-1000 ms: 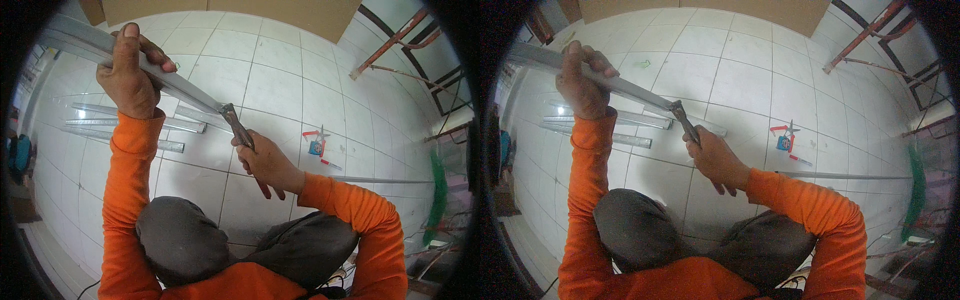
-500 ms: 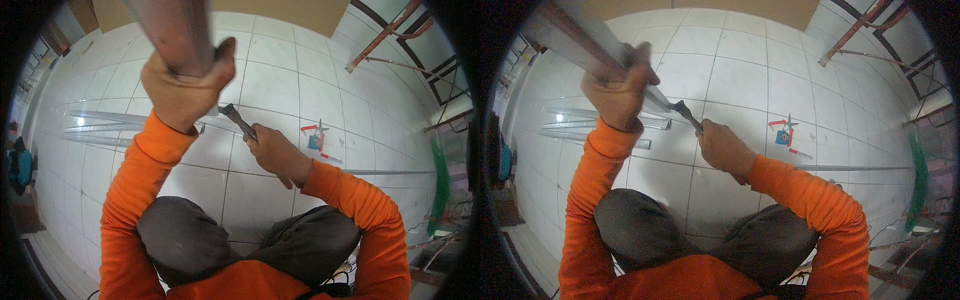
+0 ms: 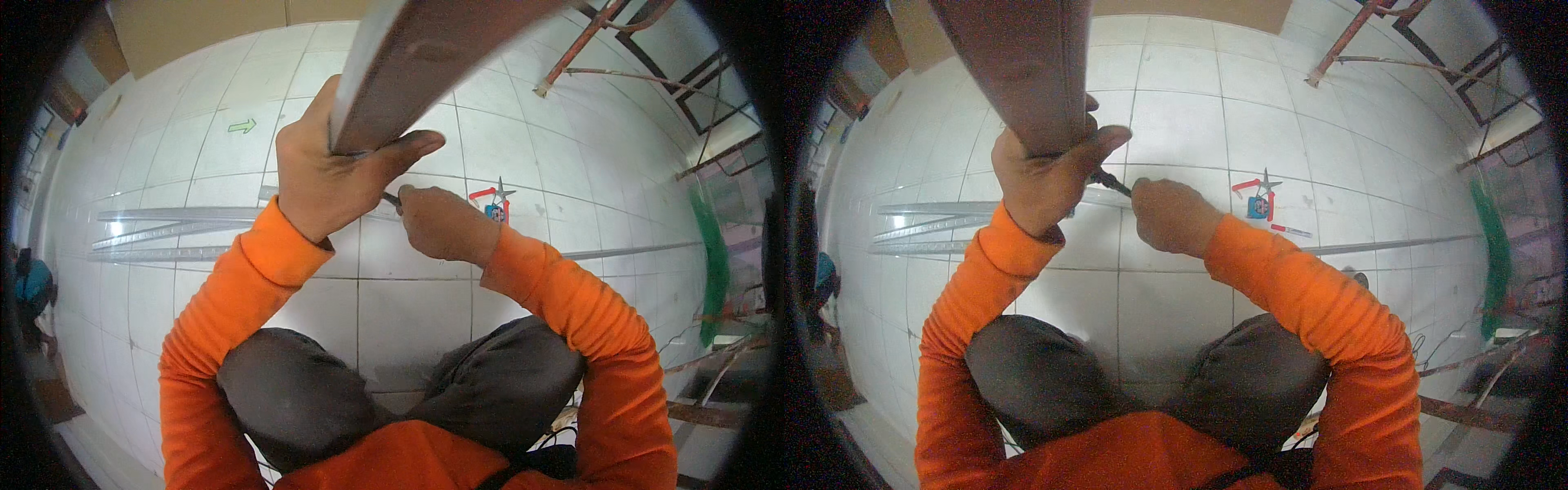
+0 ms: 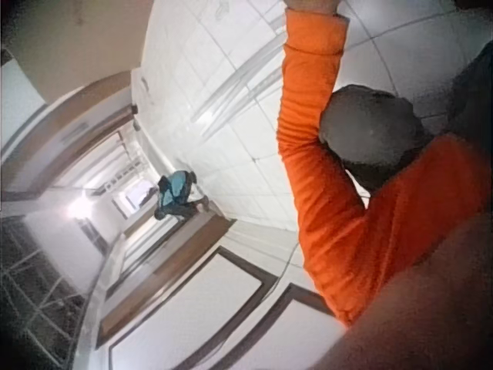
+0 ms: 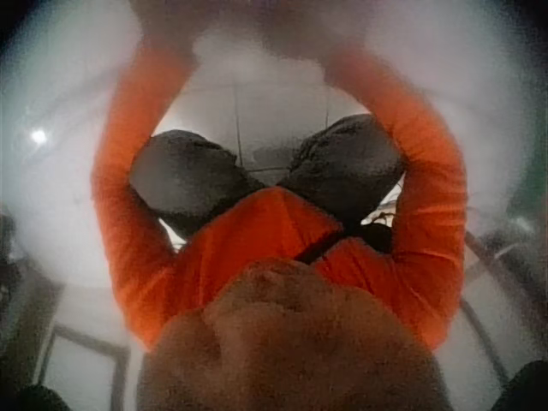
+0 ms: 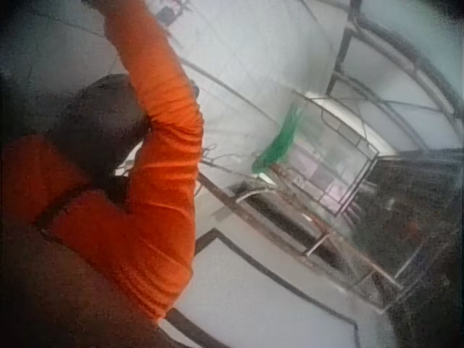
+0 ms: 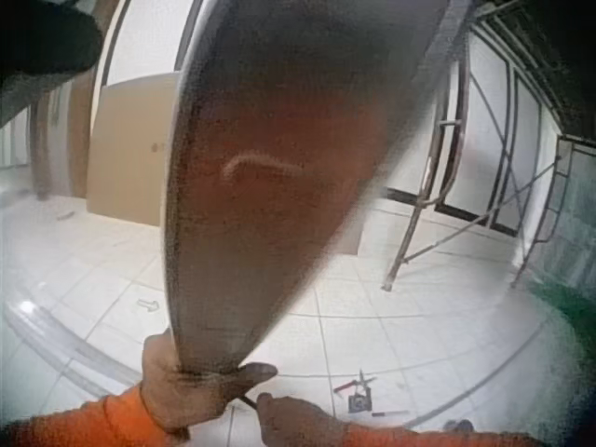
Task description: The person cuts metal strips using an angle grinder and then uses pliers and a hammer to bend and shape the cut ends.
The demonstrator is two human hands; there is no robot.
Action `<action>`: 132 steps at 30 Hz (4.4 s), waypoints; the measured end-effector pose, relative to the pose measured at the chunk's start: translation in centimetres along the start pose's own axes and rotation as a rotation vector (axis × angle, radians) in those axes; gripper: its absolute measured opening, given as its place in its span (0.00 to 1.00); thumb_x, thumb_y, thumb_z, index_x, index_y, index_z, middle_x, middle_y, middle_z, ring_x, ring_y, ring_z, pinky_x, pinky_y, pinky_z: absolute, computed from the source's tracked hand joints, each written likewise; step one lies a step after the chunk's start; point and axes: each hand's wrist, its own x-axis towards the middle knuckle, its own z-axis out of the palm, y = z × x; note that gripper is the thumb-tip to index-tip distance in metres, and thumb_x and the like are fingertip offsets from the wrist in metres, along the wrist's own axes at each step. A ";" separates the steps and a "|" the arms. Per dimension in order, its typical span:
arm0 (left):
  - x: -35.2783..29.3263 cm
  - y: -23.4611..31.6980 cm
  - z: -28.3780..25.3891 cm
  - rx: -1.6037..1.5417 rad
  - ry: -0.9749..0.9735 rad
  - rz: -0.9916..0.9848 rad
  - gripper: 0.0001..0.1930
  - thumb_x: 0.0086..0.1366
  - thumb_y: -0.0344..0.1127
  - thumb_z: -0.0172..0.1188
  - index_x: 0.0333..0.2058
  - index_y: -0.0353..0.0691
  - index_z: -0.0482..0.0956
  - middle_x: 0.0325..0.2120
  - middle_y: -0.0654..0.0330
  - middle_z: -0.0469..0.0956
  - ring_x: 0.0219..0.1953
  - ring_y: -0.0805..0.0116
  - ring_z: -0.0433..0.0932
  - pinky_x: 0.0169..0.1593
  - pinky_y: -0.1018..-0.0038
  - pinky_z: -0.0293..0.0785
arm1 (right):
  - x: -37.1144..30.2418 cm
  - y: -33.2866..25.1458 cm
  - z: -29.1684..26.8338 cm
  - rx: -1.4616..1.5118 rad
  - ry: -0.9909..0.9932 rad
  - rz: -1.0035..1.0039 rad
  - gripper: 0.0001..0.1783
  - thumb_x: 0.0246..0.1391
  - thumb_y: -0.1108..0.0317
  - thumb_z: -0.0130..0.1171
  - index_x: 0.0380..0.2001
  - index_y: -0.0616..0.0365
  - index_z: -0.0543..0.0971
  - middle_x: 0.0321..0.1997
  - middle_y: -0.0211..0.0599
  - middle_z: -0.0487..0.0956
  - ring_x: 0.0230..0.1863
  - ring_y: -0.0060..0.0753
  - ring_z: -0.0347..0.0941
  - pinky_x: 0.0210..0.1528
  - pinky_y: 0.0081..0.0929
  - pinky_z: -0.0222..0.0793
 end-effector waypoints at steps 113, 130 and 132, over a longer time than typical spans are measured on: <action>19.7 1.6 -9.2 -1.287 0.690 -0.187 0.13 0.70 0.34 0.45 0.24 0.44 0.58 0.17 0.67 0.56 0.19 0.73 0.57 0.27 0.72 0.62 | -5.5 -5.5 -13.6 1.279 -0.039 -0.597 0.37 0.58 0.39 0.56 0.47 0.68 0.69 0.26 0.37 0.77 0.30 0.33 0.75 0.28 0.26 0.68; 18.1 9.2 -4.5 -1.066 0.932 0.098 0.12 0.73 0.44 0.43 0.31 0.47 0.57 0.25 0.66 0.57 0.23 0.75 0.60 0.28 0.73 0.66 | -2.5 -8.0 -12.0 1.358 0.564 -0.559 0.12 0.69 0.61 0.45 0.40 0.61 0.67 0.25 0.33 0.71 0.29 0.22 0.69 0.22 0.14 0.59; 18.2 9.3 -3.7 -1.027 0.966 0.107 0.12 0.74 0.45 0.42 0.32 0.47 0.57 0.25 0.66 0.57 0.24 0.74 0.60 0.29 0.73 0.66 | -2.1 -8.1 -12.6 1.293 0.686 -0.511 0.11 0.69 0.63 0.43 0.38 0.59 0.69 0.26 0.29 0.72 0.26 0.18 0.67 0.28 0.18 0.65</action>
